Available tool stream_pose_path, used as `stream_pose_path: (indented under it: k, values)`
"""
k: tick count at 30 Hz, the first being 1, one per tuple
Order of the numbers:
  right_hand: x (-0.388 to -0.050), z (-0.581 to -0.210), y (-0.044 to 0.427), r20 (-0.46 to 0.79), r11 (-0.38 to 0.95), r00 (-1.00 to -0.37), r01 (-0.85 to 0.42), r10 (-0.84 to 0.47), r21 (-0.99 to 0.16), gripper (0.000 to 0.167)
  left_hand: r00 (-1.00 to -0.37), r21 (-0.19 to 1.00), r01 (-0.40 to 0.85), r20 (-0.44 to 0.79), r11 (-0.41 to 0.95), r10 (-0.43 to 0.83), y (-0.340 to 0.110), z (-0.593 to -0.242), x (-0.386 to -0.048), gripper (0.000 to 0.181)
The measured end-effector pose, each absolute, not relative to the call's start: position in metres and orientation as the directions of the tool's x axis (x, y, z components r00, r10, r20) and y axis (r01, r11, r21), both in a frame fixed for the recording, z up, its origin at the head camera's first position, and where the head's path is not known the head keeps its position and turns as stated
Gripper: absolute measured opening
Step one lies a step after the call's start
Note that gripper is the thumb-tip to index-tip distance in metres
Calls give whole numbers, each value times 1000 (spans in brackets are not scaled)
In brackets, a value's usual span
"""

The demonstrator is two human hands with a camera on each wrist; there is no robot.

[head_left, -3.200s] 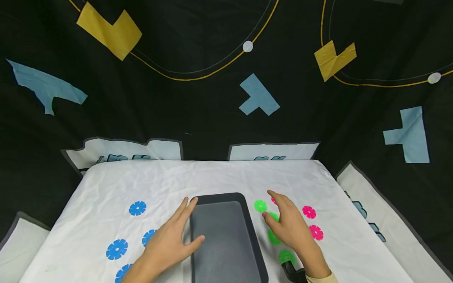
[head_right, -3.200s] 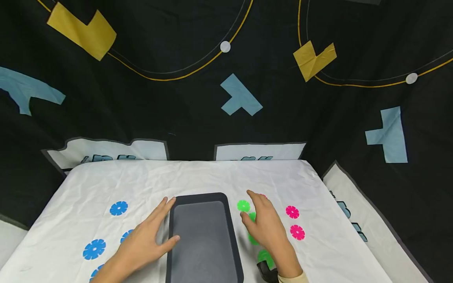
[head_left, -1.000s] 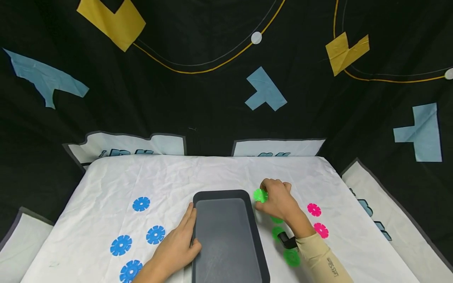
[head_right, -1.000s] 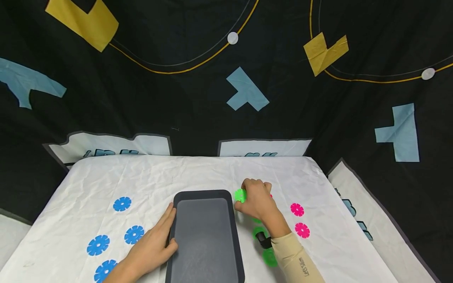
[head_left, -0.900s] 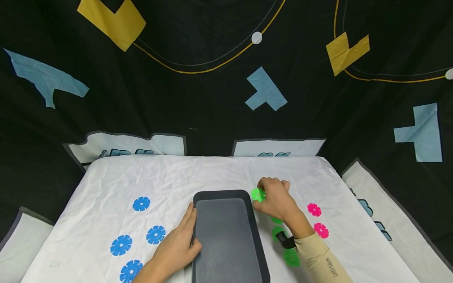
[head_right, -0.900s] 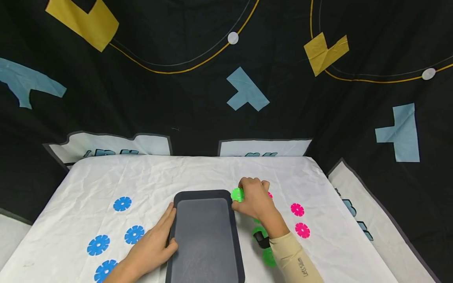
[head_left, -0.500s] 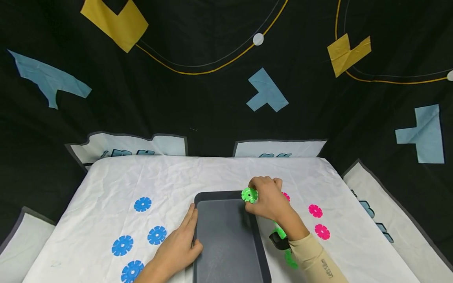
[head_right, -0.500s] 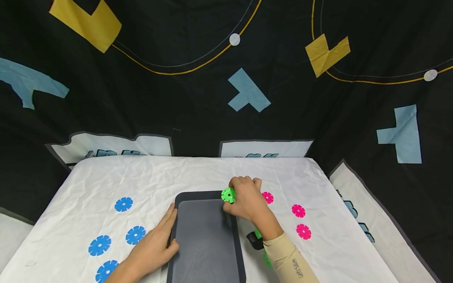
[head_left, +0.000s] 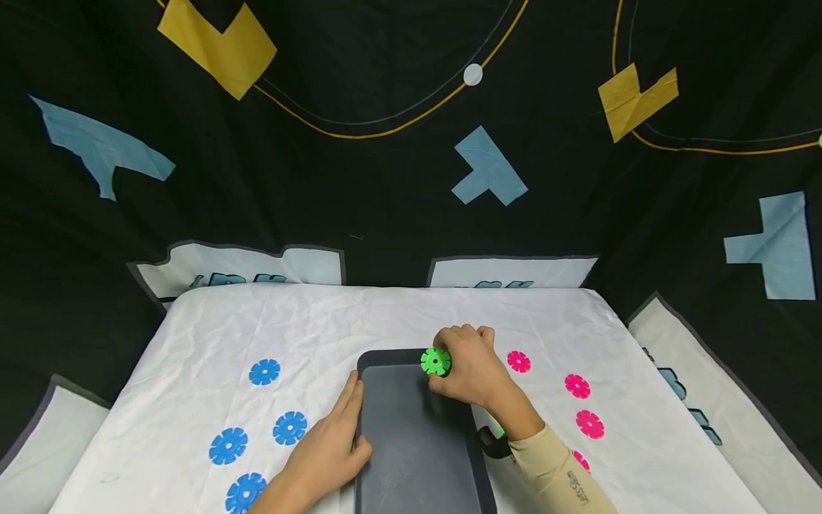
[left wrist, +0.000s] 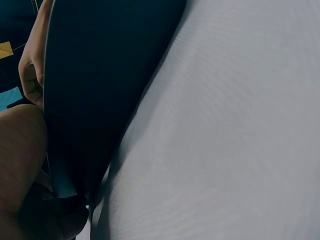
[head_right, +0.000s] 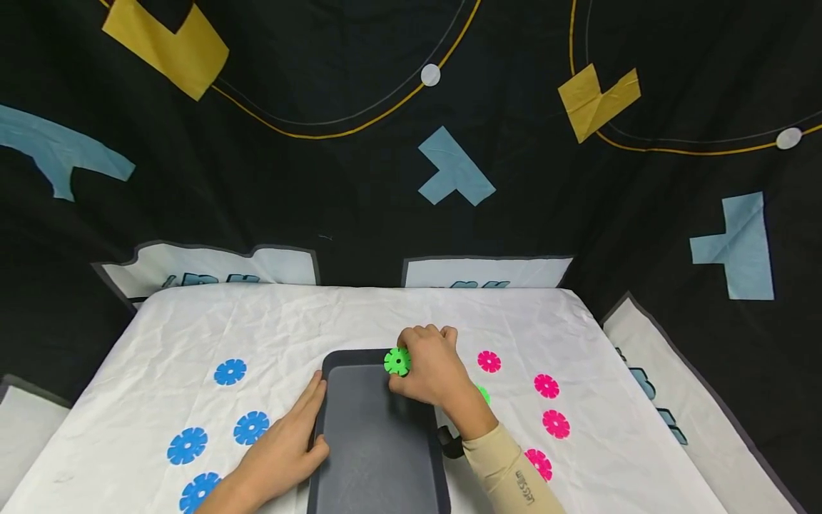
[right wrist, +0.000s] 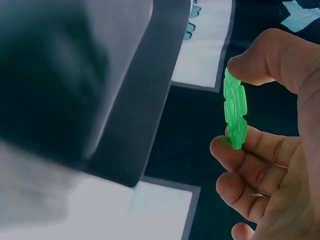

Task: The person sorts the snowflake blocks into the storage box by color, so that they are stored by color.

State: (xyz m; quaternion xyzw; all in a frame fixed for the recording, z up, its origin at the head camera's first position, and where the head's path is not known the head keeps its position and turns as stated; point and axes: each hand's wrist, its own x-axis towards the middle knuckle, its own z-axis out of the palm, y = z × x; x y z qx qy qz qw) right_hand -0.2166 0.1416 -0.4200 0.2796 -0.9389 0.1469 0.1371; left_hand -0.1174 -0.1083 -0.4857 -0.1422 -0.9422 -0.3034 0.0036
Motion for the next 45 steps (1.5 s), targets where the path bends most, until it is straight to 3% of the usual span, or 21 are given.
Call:
stream_pose_path:
  k: [19, 35, 45]
  values:
    - [-221, -447, 91, 272, 748, -763, -639, -586, -179, 39, -951, 575, 296, 108, 763, 289, -111, -485, -117, 82]
    - [-228, -467, 62, 195, 720, -719, -689, -667, -80, 35, -945, 576, 314, 113, 755, 306, -111, -486, -118, 83]
    - [-230, -472, 55, 136, 739, -736, -673, -663, -35, 40, -949, 593, 293, 88, 750, 302, -111, -485, -119, 85]
